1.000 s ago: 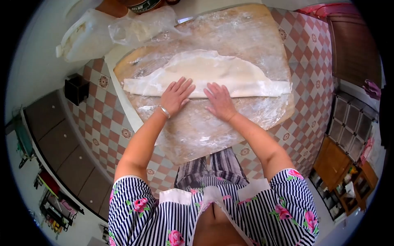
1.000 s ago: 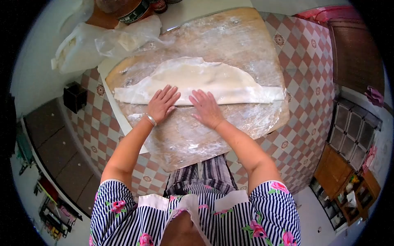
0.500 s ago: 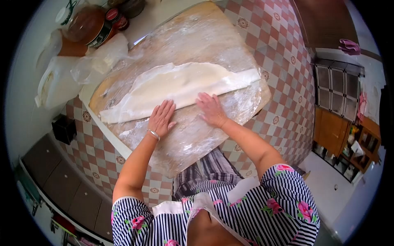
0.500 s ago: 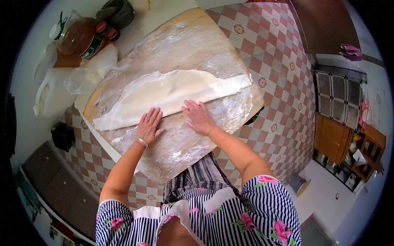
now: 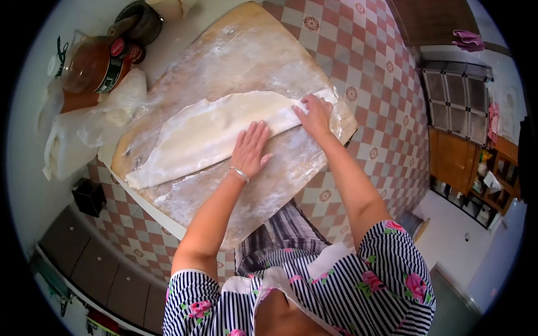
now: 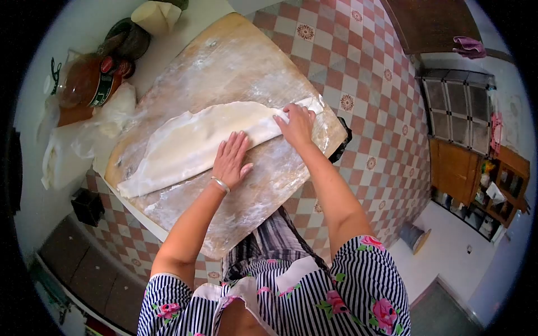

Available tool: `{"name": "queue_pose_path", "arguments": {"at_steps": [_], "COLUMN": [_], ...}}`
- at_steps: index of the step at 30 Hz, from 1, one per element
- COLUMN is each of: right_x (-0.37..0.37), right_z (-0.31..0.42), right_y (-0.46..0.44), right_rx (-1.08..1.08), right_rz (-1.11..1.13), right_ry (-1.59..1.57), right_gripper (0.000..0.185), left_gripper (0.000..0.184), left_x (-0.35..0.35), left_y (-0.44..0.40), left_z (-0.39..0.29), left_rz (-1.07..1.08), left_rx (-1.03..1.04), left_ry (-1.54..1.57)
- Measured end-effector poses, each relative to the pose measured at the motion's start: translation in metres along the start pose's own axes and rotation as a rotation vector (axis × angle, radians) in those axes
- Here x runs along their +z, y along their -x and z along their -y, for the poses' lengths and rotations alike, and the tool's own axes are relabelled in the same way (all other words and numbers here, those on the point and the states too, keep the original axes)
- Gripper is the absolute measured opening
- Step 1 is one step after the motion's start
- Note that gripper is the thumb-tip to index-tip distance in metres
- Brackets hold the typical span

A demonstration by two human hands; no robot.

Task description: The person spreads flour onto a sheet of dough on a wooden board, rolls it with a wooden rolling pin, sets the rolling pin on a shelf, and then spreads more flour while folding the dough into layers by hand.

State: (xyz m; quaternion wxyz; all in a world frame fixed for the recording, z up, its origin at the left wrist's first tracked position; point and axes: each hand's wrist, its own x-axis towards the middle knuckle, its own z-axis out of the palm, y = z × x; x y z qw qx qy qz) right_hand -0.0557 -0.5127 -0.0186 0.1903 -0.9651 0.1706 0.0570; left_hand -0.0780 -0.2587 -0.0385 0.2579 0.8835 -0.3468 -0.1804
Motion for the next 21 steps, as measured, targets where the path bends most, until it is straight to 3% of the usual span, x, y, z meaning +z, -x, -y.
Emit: {"name": "queue_pose_path", "arguments": {"at_steps": [2, 5, 8, 11, 14, 17, 21], "right_x": [0.006, 0.007, -0.002, 0.012, 0.017, 0.021, 0.031], "right_z": [-0.008, -0.006, 0.003, -0.009, -0.013, -0.007, 0.01], "right_y": [-0.004, -0.006, -0.01, -0.011, -0.018, -0.017, -0.024], "right_rx": [-0.078, -0.015, 0.038, -0.187, -0.238, -0.311, -0.444], "right_rz": [-0.06, -0.033, 0.153, 0.024, -0.099, -0.225, -0.081], "right_ry": [-0.01, -0.068, -0.045, -0.083, -0.146, -0.018, -0.049], "right_gripper": [0.028, 0.026, 0.025, 0.023, 0.023, 0.025, 0.025], "left_gripper": [0.077, 0.077, 0.076, 0.076, 0.075, 0.075, 0.075], "left_x": [0.001, 0.001, 0.005, 0.008, 0.011, 0.006, -0.017], "left_y": [-0.009, -0.016, -0.02, -0.021, -0.028, -0.024, 0.034], "left_z": [-0.004, -0.007, -0.004, -0.004, -0.002, 0.008, 0.044], "left_rz": [0.008, 0.028, 0.038, 0.049, 0.022, 0.003, -0.234], "left_rx": [0.004, -0.014, -0.031, -0.048, -0.07, -0.078, -0.242], "left_ry": [0.0, -0.016, -0.02, -0.079, -0.127, -0.068, -0.091]}}
